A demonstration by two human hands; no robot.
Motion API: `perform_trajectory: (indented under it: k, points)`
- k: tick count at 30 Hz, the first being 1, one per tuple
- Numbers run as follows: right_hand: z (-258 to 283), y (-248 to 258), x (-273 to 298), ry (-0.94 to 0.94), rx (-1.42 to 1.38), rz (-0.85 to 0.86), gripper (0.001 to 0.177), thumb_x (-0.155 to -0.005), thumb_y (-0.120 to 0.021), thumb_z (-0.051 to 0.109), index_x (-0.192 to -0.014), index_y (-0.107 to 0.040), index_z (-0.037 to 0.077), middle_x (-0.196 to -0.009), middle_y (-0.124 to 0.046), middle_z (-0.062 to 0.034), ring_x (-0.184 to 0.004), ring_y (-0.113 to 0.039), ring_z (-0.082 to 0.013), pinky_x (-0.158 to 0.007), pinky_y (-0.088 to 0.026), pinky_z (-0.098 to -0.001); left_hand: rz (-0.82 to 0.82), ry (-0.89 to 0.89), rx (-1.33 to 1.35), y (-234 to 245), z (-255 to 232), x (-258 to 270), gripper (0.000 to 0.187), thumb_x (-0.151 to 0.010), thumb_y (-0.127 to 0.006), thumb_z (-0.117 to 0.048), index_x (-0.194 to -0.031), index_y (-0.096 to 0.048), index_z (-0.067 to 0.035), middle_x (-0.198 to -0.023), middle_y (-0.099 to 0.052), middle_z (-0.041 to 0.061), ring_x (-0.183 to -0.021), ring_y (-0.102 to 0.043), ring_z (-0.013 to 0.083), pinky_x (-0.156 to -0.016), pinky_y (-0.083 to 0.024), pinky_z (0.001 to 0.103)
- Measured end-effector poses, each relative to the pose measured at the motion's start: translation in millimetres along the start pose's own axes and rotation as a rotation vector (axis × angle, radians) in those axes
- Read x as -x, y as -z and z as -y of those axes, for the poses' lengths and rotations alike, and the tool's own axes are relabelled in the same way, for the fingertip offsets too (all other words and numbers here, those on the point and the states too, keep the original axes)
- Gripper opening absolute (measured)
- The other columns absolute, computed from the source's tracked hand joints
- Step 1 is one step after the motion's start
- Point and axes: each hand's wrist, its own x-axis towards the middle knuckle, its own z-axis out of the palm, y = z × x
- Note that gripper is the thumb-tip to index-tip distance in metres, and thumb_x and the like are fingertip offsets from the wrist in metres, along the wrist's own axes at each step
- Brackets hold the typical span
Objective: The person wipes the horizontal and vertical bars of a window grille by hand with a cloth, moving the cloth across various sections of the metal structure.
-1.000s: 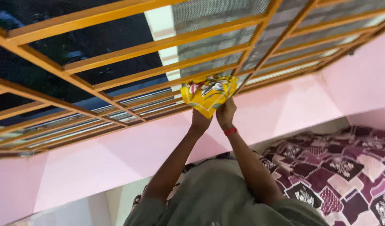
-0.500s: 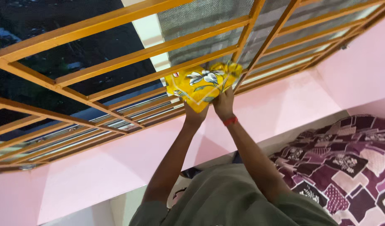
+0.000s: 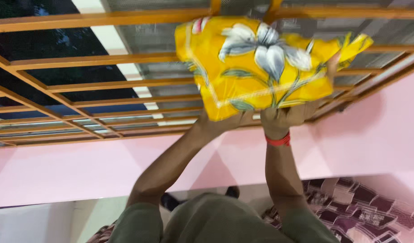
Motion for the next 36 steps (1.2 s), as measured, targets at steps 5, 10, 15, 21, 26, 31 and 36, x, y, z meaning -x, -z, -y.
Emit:
perform_trajectory:
  k: [5,10,15,21,26,31,36]
  points:
    - [-112.9,-12.7,-1.5,-0.013,0.253,0.29,0.029,-0.113,-0.064,0.009,-0.139,-0.062,-0.005,-0.164,-0.026,-0.0388,-0.154,-0.021,-0.052,-0.129,-0.021,-0.0591,-0.088,0.495,0.581,-96.8,-51.7,-52.1,0.035,-0.097,-0.062,-0.016,-0.131,-0.061,-0.007,-0.121,-0.067,0.015,-0.112,-0.066,0.0374,-0.099,-0.055,0.048]
    - [-165.7,-8.3,90.1,0.166,0.097,0.324,0.027,-0.085,-0.07,-0.003,-0.112,-0.073,0.001,-0.149,-0.054,-0.0205,-0.137,-0.048,-0.0423,-0.117,-0.038,-0.0569,0.187,0.922,1.074,-130.3,-141.1,51.1,0.047,-0.101,-0.06,-0.01,-0.146,-0.05,-0.004,-0.127,-0.065,0.027,-0.117,-0.063,0.0445,-0.101,-0.049,0.054]
    - [-144.2,19.7,144.0,0.039,-0.12,0.423,0.043,-0.079,-0.066,-0.015,-0.117,-0.076,0.002,-0.143,-0.059,-0.0234,-0.131,-0.056,-0.0395,-0.104,-0.053,-0.0489,0.631,0.885,0.64,-95.8,-169.2,111.7,0.059,-0.091,-0.062,-0.013,-0.146,-0.043,-0.001,-0.124,-0.064,0.031,-0.115,-0.061,0.0512,-0.098,-0.047,0.061]
    - [-97.1,31.3,46.2,0.093,-0.073,0.16,0.027,-0.093,-0.069,-0.004,-0.119,-0.069,-0.007,-0.143,-0.048,-0.0278,-0.137,-0.047,-0.0438,-0.118,-0.041,-0.0569,-0.018,0.504,0.629,-74.0,-112.6,33.5,0.035,-0.092,-0.065,-0.009,-0.125,-0.061,0.001,-0.124,-0.063,0.026,-0.115,-0.061,0.0491,-0.1,-0.049,0.06]
    - [-118.1,5.4,7.0,0.032,0.181,0.403,0.035,-0.085,-0.065,0.0,-0.118,-0.075,-0.006,-0.126,-0.057,-0.0266,-0.129,-0.048,-0.0473,-0.11,-0.038,-0.0632,0.208,0.591,0.652,-108.3,-100.0,-7.9,0.036,-0.09,-0.074,-0.018,-0.122,-0.065,-0.003,-0.109,-0.07,0.021,-0.1,-0.066,0.0418,-0.086,-0.054,0.054]
    - [-169.7,-6.0,137.7,0.149,0.075,0.304,0.019,-0.09,-0.069,0.0,-0.107,-0.077,-0.001,-0.128,-0.063,-0.0318,-0.13,-0.054,-0.0499,-0.113,-0.039,-0.0637,0.252,0.9,0.947,-130.6,-173.5,92.7,0.036,-0.095,-0.066,-0.004,-0.131,-0.058,-0.005,-0.119,-0.069,0.024,-0.11,-0.066,0.0428,-0.092,-0.054,0.051]
    - [-150.0,21.6,231.8,-0.154,0.073,0.594,0.038,-0.08,-0.058,-0.005,-0.11,-0.08,-0.001,-0.125,-0.068,-0.0254,-0.122,-0.063,-0.0446,-0.107,-0.049,-0.057,0.627,0.96,0.875,-118.2,-215.4,170.1,0.076,-0.07,-0.066,0.005,-0.142,-0.042,0.007,-0.126,-0.058,0.033,-0.113,-0.057,0.0519,-0.095,-0.048,0.056]
